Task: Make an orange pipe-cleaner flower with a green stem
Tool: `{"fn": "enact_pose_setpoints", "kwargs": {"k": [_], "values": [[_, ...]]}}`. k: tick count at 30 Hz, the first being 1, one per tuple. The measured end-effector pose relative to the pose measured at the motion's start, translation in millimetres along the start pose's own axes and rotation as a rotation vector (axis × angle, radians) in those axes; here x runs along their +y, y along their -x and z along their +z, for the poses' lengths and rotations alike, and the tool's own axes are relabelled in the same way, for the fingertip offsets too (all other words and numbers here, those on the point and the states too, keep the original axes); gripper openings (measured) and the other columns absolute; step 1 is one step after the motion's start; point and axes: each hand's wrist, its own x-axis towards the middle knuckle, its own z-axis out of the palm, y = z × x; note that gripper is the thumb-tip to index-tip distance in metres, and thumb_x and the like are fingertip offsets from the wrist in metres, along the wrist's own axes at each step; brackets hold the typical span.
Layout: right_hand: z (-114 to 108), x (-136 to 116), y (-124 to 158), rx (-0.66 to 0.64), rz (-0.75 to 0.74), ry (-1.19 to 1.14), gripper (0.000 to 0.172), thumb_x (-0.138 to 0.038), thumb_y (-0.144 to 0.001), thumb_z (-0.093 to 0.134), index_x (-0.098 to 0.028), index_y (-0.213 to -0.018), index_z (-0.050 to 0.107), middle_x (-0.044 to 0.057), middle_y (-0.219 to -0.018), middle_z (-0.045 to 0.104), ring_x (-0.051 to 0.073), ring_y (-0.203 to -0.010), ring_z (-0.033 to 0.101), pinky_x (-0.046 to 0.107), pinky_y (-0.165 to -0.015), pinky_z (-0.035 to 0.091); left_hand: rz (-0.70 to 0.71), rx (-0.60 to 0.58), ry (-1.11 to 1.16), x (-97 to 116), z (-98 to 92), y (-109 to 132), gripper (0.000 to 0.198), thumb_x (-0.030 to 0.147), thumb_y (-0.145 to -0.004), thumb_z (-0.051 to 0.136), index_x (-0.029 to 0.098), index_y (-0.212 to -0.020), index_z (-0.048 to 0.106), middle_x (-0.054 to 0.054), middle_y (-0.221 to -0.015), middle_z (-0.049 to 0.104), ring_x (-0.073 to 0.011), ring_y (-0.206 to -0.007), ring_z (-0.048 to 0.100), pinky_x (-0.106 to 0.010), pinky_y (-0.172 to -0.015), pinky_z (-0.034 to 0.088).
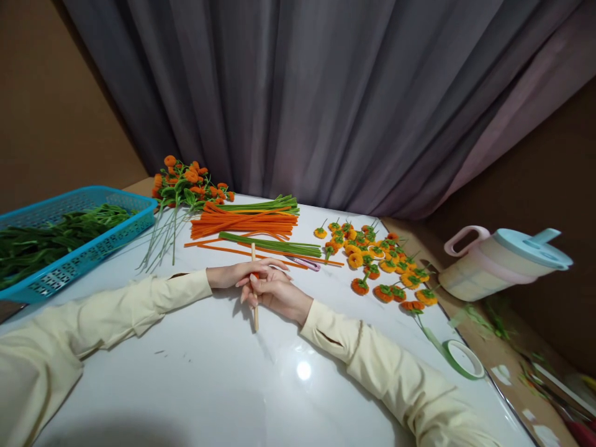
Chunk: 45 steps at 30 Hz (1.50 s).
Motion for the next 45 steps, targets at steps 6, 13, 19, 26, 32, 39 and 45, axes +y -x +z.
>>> {"fn": "enact_pose_setpoints", "kwargs": {"k": [6,13,19,26,32,39,45], "values": [[-2.3,-1.3,-3.3,-0.028,0.003,-0.006,0.03,-0.036,-0.074,0.071,-0.01,-0.087,0.066,0.005,-0.071,0.067,0.006,-0.049,0.05,0.02,-0.053,0.041,0.022,-0.041,-0.009,-3.2,-5.9,-3.2,0.051,0.041,-0.089,0.032,0.013,-0.13,0.043,0.006,-0.039,0.045,-0.0075,-0.029,0.043,-0.014,-0.029,0.02],[-6.0,1.4,-3.6,-0.029,-0.01,-0.017,0.029,-0.034,-0.074,0.071,-0.009,-0.087,0.067,0.007,-0.075,0.069,0.008,-0.053,0.056,0.02,-0.055,0.043,0.033,-0.04,-0.003,-2.5,-5.4,-2.4,0.053,0.04,-0.09,0.034,0.014,-0.135,0.036,0.009,-0.037,0.04,-0.0062,-0.027,0.04,-0.013,-0.031,0.022],[-6.5,1.6,-3.1,-0.025,-0.01,0.009,0.03,-0.034,-0.073,0.073,-0.008,-0.087,0.066,0.006,-0.069,0.067,0.007,-0.051,0.053,0.021,-0.054,0.042,0.013,-0.064,-0.041,-0.8,-2.2,0.1,0.06,0.043,-0.089,0.033,0.014,-0.14,0.021,0.009,-0.034,0.041,-0.009,-0.029,0.047,-0.011,-0.031,0.02],[-6.8,-0.5,-4.2,-0.011,0.024,0.049,0.032,-0.036,-0.074,0.072,-0.008,-0.087,0.064,0.006,-0.071,0.067,0.007,-0.051,0.053,0.021,-0.056,0.043,-0.001,-0.069,-0.043,-0.8,-3.4,0.3,0.055,0.039,-0.088,0.034,0.015,-0.137,0.026,0.009,-0.037,0.042,-0.0086,-0.028,0.045,-0.012,-0.029,0.02],[-7.8,-6.2,-7.5,-0.017,0.061,0.045,0.034,-0.036,-0.069,0.075,-0.008,-0.086,0.063,0.006,-0.072,0.068,0.009,-0.054,0.059,0.021,-0.059,0.047,-0.018,-0.016,0.009,0.5,-3.7,-0.1,0.048,0.034,-0.085,0.039,0.017,-0.129,0.039,0.008,-0.045,0.045,-0.006,-0.029,0.043,-0.012,-0.027,0.019],[-4.7,-9.1,-8.4,-0.052,0.053,-0.01,0.038,-0.035,-0.062,0.079,-0.009,-0.084,0.062,0.006,-0.076,0.069,0.011,-0.057,0.062,0.022,-0.06,0.051,-0.036,0.058,0.014,1.7,-2.3,1.9,0.042,0.03,-0.082,0.045,0.013,-0.12,0.051,0.003,-0.053,0.053,-0.0053,-0.033,0.042,-0.014,-0.03,0.025],[-9.1,-9.3,-10.5,-0.087,0.124,-0.02,0.031,-0.029,-0.067,0.076,-0.008,-0.085,0.062,0.007,-0.077,0.069,0.011,-0.06,0.061,0.022,-0.06,0.05,-0.084,0.114,0.033,1.4,0.7,5.4,0.044,0.031,-0.083,0.044,0.01,-0.121,0.052,0.006,-0.038,0.045,-0.008,-0.033,0.042,-0.016,-0.039,0.036]]}}
